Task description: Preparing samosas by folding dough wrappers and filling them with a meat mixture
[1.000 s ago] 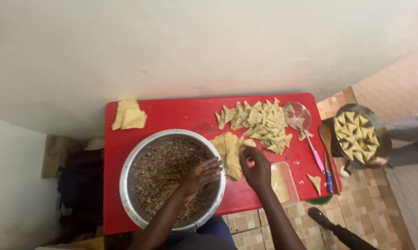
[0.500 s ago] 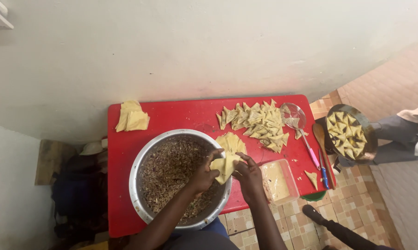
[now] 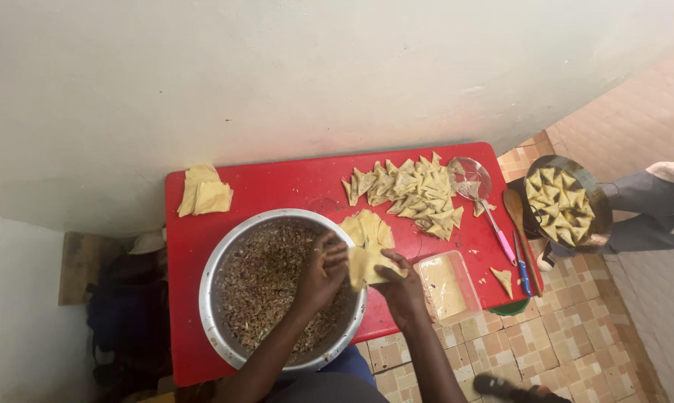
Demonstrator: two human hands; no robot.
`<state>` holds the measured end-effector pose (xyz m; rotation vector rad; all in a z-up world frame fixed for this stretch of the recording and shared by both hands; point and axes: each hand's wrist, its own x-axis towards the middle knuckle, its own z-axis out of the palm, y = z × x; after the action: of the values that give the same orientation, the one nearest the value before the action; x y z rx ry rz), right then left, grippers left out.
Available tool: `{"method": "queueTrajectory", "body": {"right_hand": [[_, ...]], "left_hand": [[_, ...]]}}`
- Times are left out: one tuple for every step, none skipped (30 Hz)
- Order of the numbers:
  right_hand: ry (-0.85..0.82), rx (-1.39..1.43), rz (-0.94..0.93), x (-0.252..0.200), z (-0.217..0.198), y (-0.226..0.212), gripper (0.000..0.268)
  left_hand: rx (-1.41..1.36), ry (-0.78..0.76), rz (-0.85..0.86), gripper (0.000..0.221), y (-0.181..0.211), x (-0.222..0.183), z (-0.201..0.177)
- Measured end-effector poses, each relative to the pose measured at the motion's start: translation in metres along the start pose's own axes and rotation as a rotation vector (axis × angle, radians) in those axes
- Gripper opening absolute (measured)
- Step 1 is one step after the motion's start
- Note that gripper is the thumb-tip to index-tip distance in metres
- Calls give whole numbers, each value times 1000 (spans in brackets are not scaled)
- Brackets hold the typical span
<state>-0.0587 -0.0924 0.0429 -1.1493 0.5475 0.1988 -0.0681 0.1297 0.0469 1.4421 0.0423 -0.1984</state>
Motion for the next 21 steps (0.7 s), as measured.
{"method": "queueTrajectory", "body": {"right_hand": [[11, -9, -15, -2, -2, -10, 53], [9, -8, -9, -1, -9, -13, 53], [7, -10, -20, 0, -12, -13, 52], [5, -12, -30, 0, -15, -13, 50], [-16, -15, -12, -9, -6, -24, 50], [-32, -73, 44, -17, 2, -35, 51], [-41, -133, 89, -26, 7, -50, 53], [-55, -138, 98, -31, 18, -57, 53], [-28, -185, 17, -39, 23, -66, 55], [-1, -233, -63, -47, 29, -76, 59], [18, -230, -63, -48, 26, -80, 59], [76, -266, -120, -49, 23, -83, 52], [126, -302, -180, -47, 23, -87, 45], [136, -299, -182, -42, 12, -82, 45], [129, -282, -163, -34, 2, -78, 38], [121, -265, -145, -27, -7, -74, 31], [125, -264, -145, -28, -5, -76, 31], [92, -331, -43, -30, -2, -78, 39], [60, -396, 62, -32, 1, -79, 47], [65, -395, 64, -31, 0, -73, 47], [-13, -326, 79, -31, -2, -68, 51]], "left_hand": [[-27, -3, -29, 87, -17, 5, 0], [-24, 1, -33, 87, -29, 3, 13], [-65, -69, -9, 92, -41, -2, 22], [-105, -139, 16, 98, -52, -7, 31], [-98, -113, 9, 98, -55, -4, 38], [-30, -76, 54, 82, -58, -1, 44], [33, -49, 103, 68, -61, 4, 54], [36, -33, 101, 68, -59, 7, 55], [-176, 20, -106, 63, -57, 11, 61], [-386, 76, -315, 59, -56, 15, 68], [-386, 60, -326, 59, -44, 14, 64], [-602, -29, -367, 63, -32, 13, 59], [-816, -112, -401, 67, -20, 14, 52], [-814, -121, -407, 67, -17, 11, 52], [-892, -150, -385, 31, -14, 10, 51], [-969, -180, -363, 12, -10, 9, 50], [-970, -183, -366, 12, -6, 9, 50], [-945, -226, -411, 30, -2, 9, 49], [-918, -269, -459, 69, 1, 7, 49], [-918, -272, -464, 69, -8, 7, 50], [-887, -265, -448, 62, -16, 7, 52]]}}
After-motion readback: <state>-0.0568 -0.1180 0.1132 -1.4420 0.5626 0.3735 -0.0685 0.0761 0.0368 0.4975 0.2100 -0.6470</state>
